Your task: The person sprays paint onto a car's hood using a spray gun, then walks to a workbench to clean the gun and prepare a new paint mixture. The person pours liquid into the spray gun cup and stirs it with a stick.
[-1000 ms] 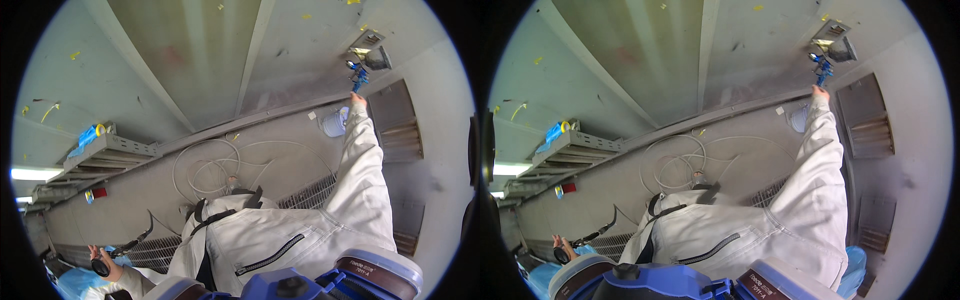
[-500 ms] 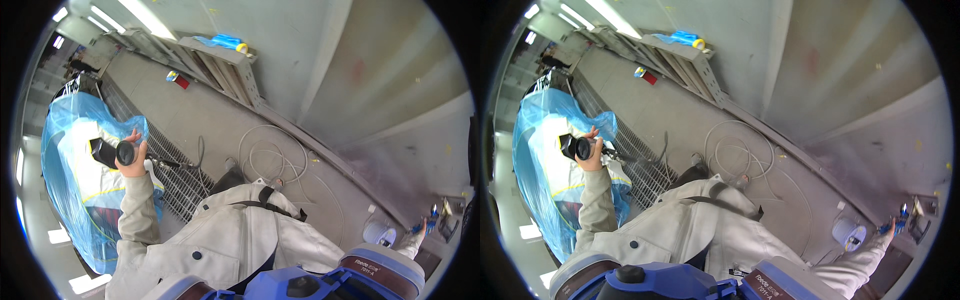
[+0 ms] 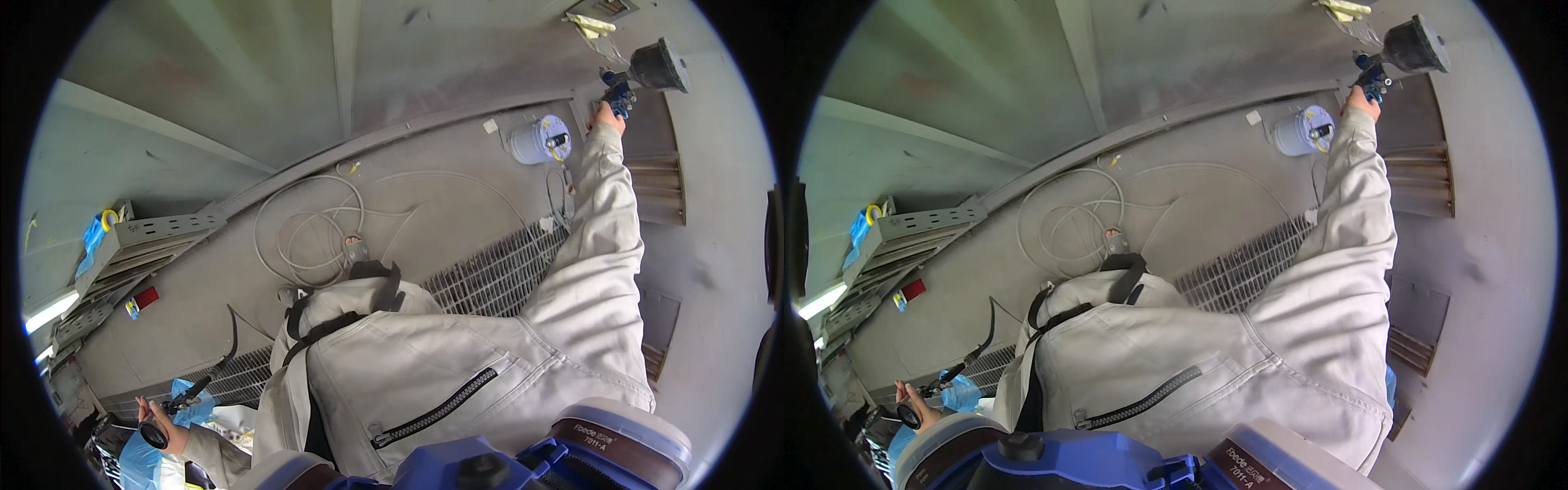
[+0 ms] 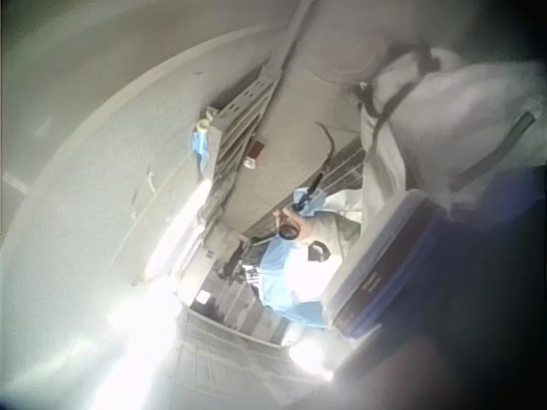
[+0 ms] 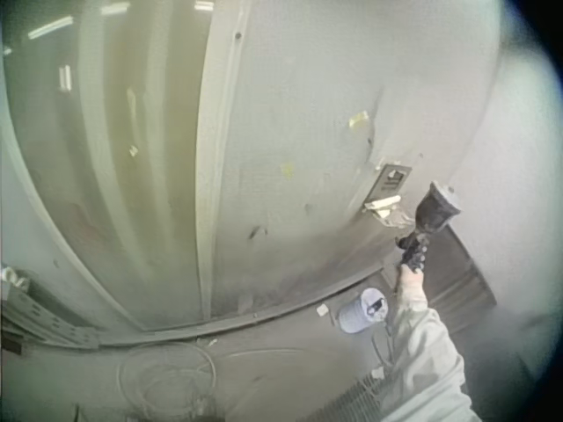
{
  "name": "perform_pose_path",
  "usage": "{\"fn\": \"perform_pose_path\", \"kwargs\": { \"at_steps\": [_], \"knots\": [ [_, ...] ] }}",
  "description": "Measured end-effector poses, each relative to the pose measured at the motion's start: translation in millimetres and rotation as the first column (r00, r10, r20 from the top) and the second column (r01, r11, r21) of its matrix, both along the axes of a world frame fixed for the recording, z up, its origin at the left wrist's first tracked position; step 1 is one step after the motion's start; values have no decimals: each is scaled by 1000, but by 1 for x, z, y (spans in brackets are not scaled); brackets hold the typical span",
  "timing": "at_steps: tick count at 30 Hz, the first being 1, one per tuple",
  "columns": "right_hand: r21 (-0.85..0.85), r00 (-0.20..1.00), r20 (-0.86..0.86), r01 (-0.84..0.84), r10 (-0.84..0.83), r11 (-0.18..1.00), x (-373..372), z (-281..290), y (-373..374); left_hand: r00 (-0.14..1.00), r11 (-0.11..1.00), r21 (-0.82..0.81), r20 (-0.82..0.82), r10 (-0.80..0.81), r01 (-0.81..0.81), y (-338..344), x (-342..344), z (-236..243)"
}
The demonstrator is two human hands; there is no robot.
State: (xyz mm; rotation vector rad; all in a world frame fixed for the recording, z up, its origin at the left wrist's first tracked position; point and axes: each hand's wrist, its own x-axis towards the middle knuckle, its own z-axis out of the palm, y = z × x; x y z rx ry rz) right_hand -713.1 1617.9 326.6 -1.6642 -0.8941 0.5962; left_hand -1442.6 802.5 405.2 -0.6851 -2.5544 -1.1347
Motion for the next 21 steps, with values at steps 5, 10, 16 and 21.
{"fn": "perform_pose_path", "kwargs": {
  "at_steps": [5, 10, 16, 21],
  "knots": [
    [23, 980, 193, -50, 44, 998, 27, -36, -106, 931, 949, -202, -226, -286, 243, -26, -43, -17],
    [-39, 942, 241, -232, 235, 972, -42, -180, -292, 999, 997, 58, -26, -42, 44, -53, -70, -56],
    [-283, 816, -215, -578, 537, 765, -260, -244, -489, 998, 970, 242, -55, -25, 37, -112, -74, -48],
    [-418, 350, -175, -873, 920, 253, -432, -218, -536, 958, 974, 186, -231, 172, -130, -184, -102, -13]
  ]
}}
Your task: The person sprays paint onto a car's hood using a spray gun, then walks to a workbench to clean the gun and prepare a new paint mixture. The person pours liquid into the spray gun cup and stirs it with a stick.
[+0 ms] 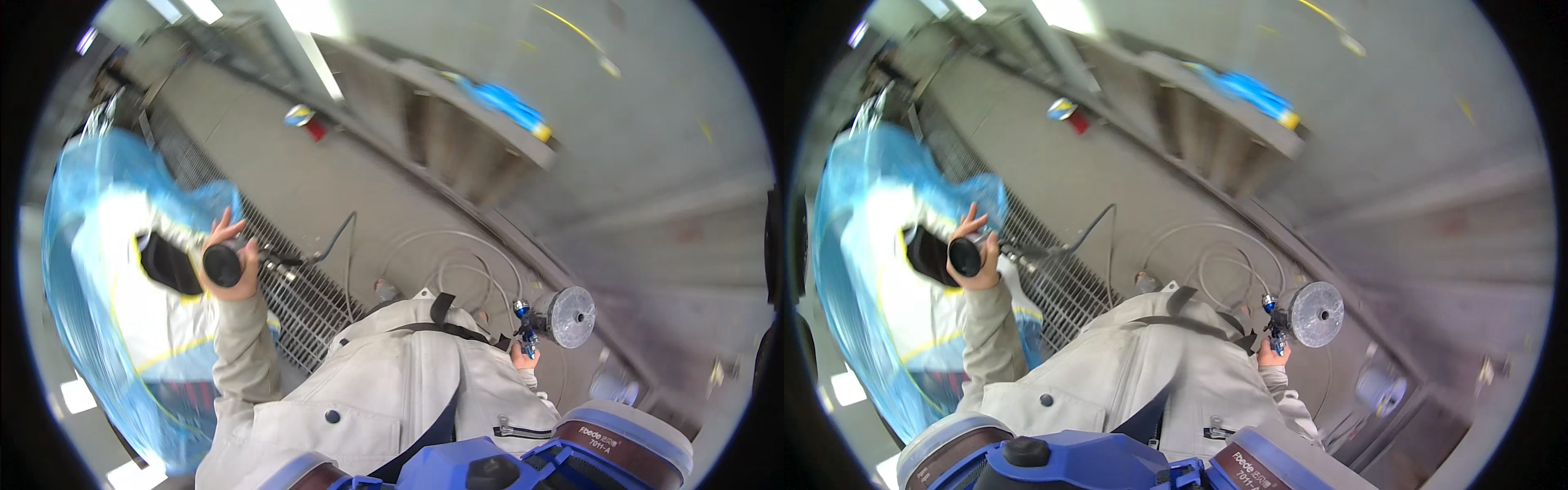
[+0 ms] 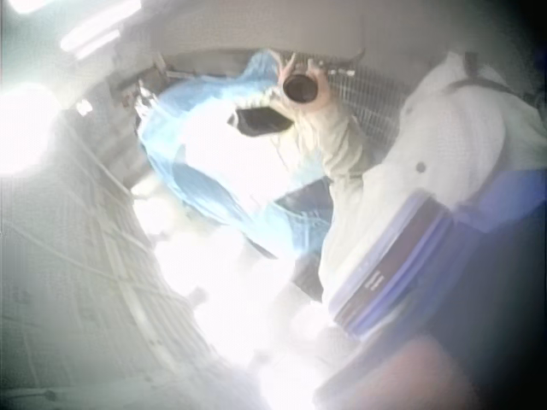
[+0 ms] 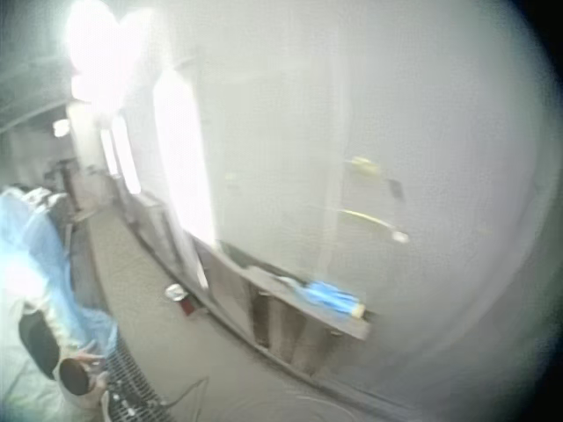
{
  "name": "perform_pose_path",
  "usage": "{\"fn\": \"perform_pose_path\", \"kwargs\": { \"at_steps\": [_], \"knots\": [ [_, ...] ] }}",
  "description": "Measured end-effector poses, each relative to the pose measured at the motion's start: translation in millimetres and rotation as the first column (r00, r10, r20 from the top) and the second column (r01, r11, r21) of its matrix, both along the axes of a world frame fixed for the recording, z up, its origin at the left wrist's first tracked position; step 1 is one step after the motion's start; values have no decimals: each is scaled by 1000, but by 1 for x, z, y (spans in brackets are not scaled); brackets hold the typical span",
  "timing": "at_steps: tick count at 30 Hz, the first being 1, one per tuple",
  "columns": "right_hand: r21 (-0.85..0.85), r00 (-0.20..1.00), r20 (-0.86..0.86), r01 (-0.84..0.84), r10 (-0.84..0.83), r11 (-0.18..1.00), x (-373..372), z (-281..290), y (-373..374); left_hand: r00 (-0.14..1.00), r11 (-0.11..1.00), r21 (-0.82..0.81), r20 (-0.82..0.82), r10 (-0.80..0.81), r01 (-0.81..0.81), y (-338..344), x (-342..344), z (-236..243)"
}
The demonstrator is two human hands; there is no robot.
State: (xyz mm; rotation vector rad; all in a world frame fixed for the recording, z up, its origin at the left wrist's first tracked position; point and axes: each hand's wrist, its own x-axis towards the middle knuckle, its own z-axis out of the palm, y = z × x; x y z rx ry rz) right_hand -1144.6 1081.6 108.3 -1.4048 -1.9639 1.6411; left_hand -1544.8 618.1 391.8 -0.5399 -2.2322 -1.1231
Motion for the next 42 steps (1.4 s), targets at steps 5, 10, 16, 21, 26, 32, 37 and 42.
{"fn": "perform_pose_path", "kwargs": {
  "at_steps": [5, 10, 16, 21, 26, 32, 37, 42],
  "knots": [
    [30, 901, -278, -337, 332, 941, -140, -1, -52, 975, 973, 107, -69, 213, -205, -81, -10, 23],
    [343, 596, 29, -760, 802, 552, -292, 28, -65, 951, 937, 212, -80, 300, -278, -134, -28, 7],
    [222, 334, 72, -924, 940, 311, -463, 79, -128, 876, 864, 146, 66, 478, -482, -178, -63, -41],
    [263, 179, -114, -943, 977, 204, -625, 80, -206, 856, 835, 187, 127, 501, -517, -209, -123, -62],
    [149, 77, -206, -983, 976, 109, -789, 105, -299, 768, 743, 203, 243, 593, -638, -233, -196, -55],
    [28, 87, -245, -995, 965, 97, -928, 126, -397, 685, 678, 124, 239, 688, -724, -253, -278, -38],
    [-61, 163, -209, -986, 964, 154, -1004, 120, -466, 666, 637, 201, 301, 682, -744, -289, -348, -48],
    [124, 49, -163, -990, 985, 69, -1099, 96, -523, 719, 608, 388, 313, 620, -693, -348, -447, -84]
  ]
}}
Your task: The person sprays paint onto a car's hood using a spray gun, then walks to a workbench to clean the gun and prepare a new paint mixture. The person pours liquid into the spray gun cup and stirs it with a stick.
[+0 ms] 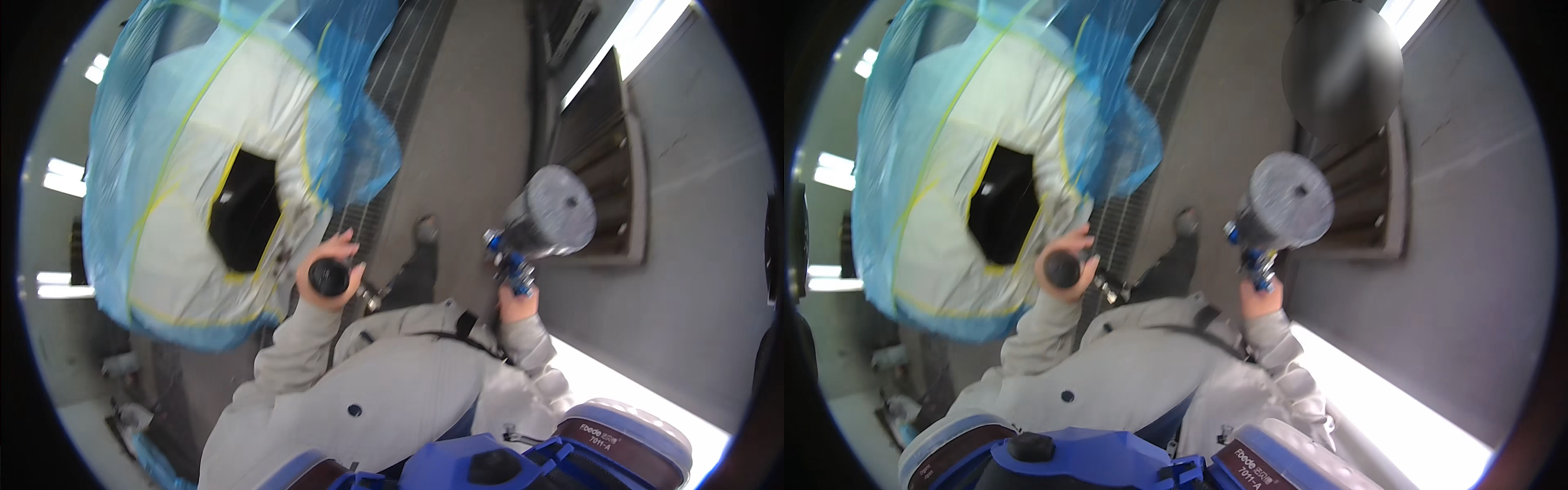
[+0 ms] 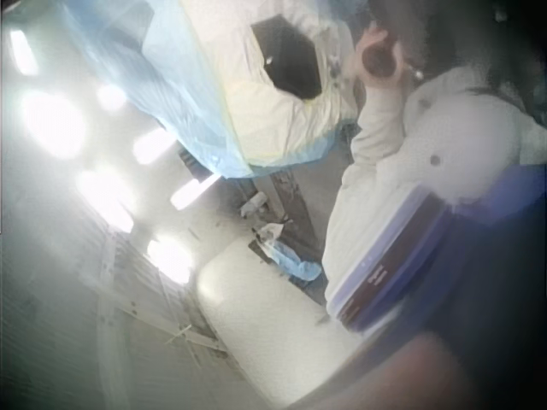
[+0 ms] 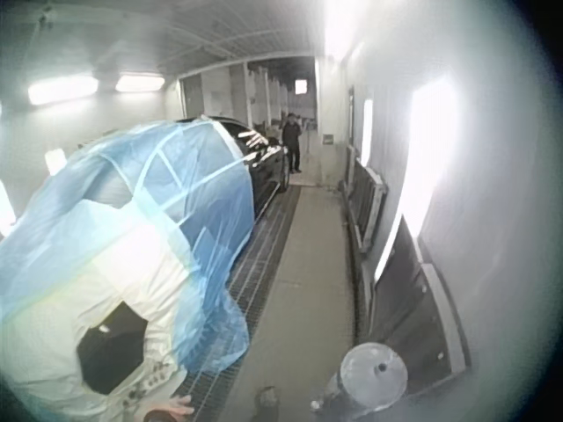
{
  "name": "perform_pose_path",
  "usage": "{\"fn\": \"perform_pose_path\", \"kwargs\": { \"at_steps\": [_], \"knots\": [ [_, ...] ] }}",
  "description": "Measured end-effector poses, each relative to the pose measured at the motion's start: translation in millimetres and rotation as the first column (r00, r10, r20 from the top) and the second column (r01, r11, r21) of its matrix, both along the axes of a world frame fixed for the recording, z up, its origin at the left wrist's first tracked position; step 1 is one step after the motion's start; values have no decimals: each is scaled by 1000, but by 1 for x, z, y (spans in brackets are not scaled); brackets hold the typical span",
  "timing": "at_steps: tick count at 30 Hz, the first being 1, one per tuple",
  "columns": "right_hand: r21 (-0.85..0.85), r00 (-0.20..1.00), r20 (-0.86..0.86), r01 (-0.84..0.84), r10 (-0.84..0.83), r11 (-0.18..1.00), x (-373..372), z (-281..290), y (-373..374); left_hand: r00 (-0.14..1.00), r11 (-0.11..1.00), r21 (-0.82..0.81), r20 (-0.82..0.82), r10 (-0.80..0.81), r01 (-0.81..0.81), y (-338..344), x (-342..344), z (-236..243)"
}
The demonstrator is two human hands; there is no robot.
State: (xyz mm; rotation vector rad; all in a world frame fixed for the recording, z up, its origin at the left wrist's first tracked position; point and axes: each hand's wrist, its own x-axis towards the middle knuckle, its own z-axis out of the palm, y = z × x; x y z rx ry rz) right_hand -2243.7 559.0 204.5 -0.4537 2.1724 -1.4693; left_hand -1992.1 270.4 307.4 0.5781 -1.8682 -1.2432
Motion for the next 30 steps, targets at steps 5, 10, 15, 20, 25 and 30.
{"fn": "perform_pose_path", "kwargs": {
  "at_steps": [5, 10, 15, 20, 25, 30],
  "knots": [
    [63, 998, 65, 17, -21, 998, -106, 10, -76, 998, 989, -150, 55, -11, 19, -108, -127, -15],
    [3, 997, 66, 31, -31, 1000, -191, 43, -139, 978, 977, -131, 150, -146, 166, -202, -245, 0],
    [68, 989, 82, 120, -126, 990, -263, 46, -186, 939, 947, -31, 148, -311, 318, -267, -374, 2],
    [-2, 995, -51, 90, -90, 996, -361, 31, -276, 920, 930, 75, 136, -367, 360, -351, -505, 5],
    [-7, 997, -70, 35, -36, 999, -507, 36, -372, 908, 919, 105, 145, -393, 380, -428, -653, 42],
    [-78, 1000, -17, 10, -11, 997, -672, 30, -458, 932, 924, -125, 6, -363, 361, -515, -788, 93]
  ]
}}
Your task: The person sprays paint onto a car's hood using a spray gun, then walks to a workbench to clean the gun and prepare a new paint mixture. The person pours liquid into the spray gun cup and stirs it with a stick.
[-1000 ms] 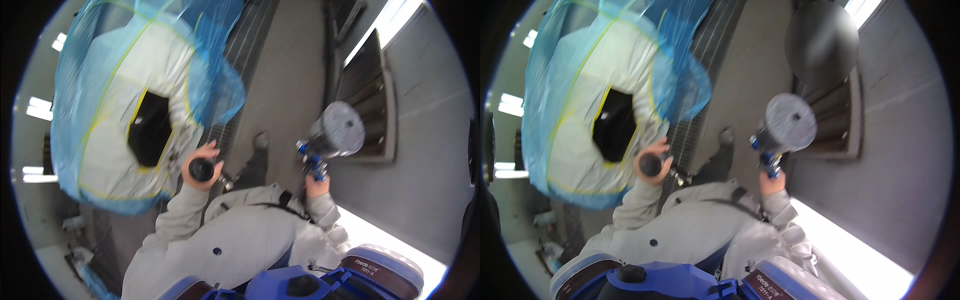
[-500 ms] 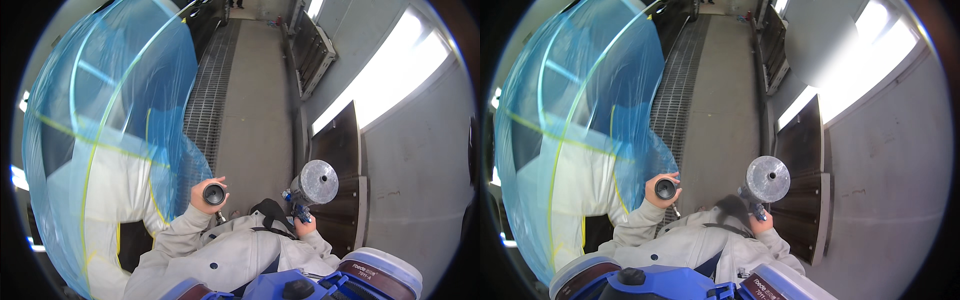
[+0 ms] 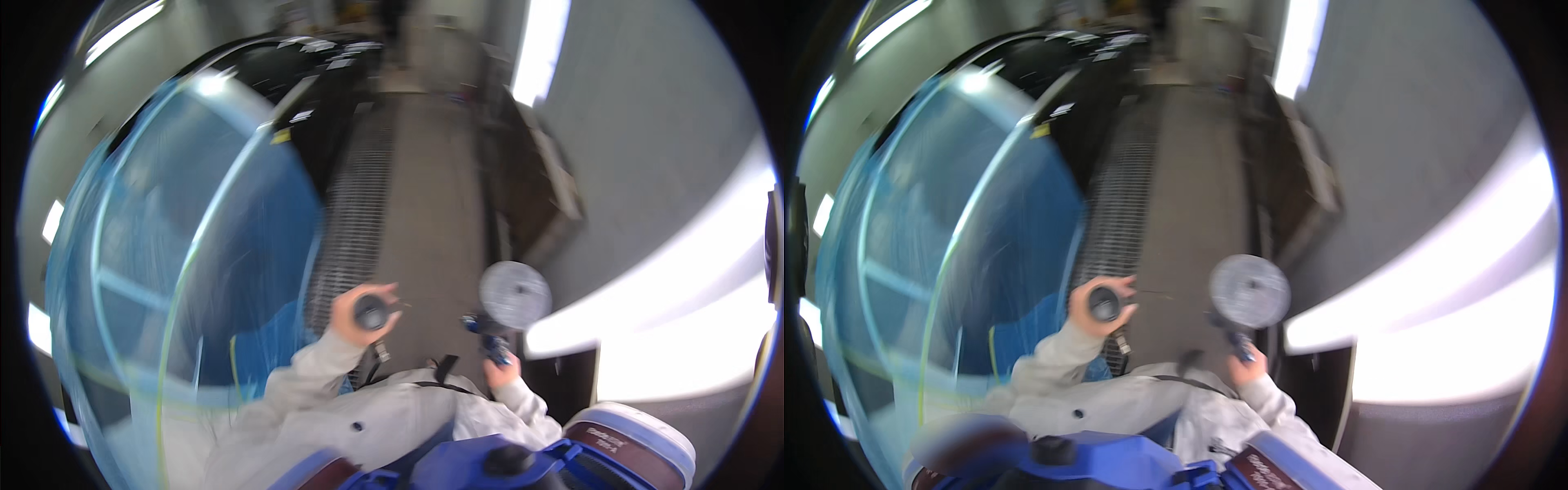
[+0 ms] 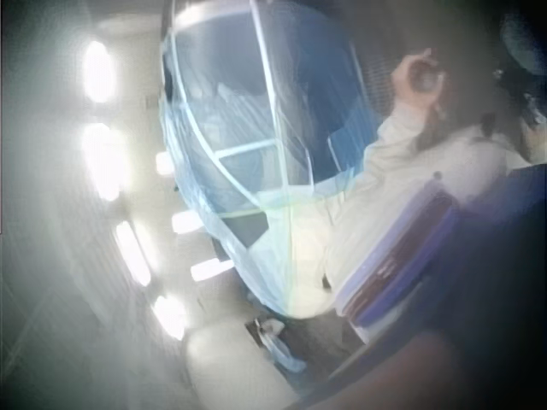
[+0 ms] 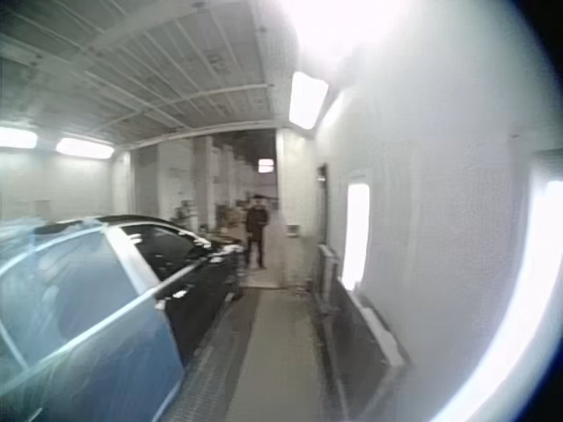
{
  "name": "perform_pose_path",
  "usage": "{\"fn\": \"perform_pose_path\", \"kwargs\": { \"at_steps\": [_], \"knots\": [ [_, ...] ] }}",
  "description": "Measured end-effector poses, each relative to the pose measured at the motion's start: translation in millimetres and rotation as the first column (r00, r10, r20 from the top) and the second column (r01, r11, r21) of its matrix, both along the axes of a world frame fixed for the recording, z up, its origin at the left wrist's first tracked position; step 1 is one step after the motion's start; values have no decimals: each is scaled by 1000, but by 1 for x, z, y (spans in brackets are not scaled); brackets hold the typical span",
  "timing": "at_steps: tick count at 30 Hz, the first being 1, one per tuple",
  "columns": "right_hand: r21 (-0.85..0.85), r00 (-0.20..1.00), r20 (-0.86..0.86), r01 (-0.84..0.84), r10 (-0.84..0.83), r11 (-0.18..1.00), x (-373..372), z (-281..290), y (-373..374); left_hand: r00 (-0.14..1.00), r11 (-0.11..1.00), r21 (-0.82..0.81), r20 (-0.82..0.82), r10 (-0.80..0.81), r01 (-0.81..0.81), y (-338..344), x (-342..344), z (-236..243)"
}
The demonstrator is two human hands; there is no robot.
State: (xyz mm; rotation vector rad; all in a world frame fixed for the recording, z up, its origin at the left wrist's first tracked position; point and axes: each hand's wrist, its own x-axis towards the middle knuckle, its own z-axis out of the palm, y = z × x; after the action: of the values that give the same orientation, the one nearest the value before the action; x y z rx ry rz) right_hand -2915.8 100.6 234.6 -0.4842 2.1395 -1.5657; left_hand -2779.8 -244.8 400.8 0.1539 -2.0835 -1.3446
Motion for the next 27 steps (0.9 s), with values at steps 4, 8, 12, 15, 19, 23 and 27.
{"fn": "perform_pose_path", "kwargs": {
  "at_steps": [4, 8, 12, 15, 19, 23, 27],
  "knots": [
    [-240, 886, -457, -39, -78, 970, -118, -31, -161, 992, 989, -98, -71, 105, -111, -74, -63, 24],
    [-222, 988, 20, -144, 152, 964, -217, -40, -234, 978, 971, -123, -71, 196, -203, -138, -132, 8],
    [-161, 992, 114, -40, 59, 986, -319, -28, -282, 969, 966, -100, -84, 233, -240, -210, -201, -24],
    [-168, 993, 103, -48, 66, 985, -379, -8, -363, 946, 942, -94, -53, 319, -322, -266, -268, -36],
    [-191, 996, 77, 52, -38, 980, -462, 38, -457, 953, 953, -32, 3, 303, -303, -347, -378, -36],
    [-218, 985, 144, 128, -97, 968, -544, 40, -533, 970, 978, -9, 125, 208, -208, -430, -474, -32],
    [-195, 959, 226, 218, -172, 956, -629, 12, -590, 974, 989, 15, 179, 142, -147, -494, -572, -44]
  ]
}}
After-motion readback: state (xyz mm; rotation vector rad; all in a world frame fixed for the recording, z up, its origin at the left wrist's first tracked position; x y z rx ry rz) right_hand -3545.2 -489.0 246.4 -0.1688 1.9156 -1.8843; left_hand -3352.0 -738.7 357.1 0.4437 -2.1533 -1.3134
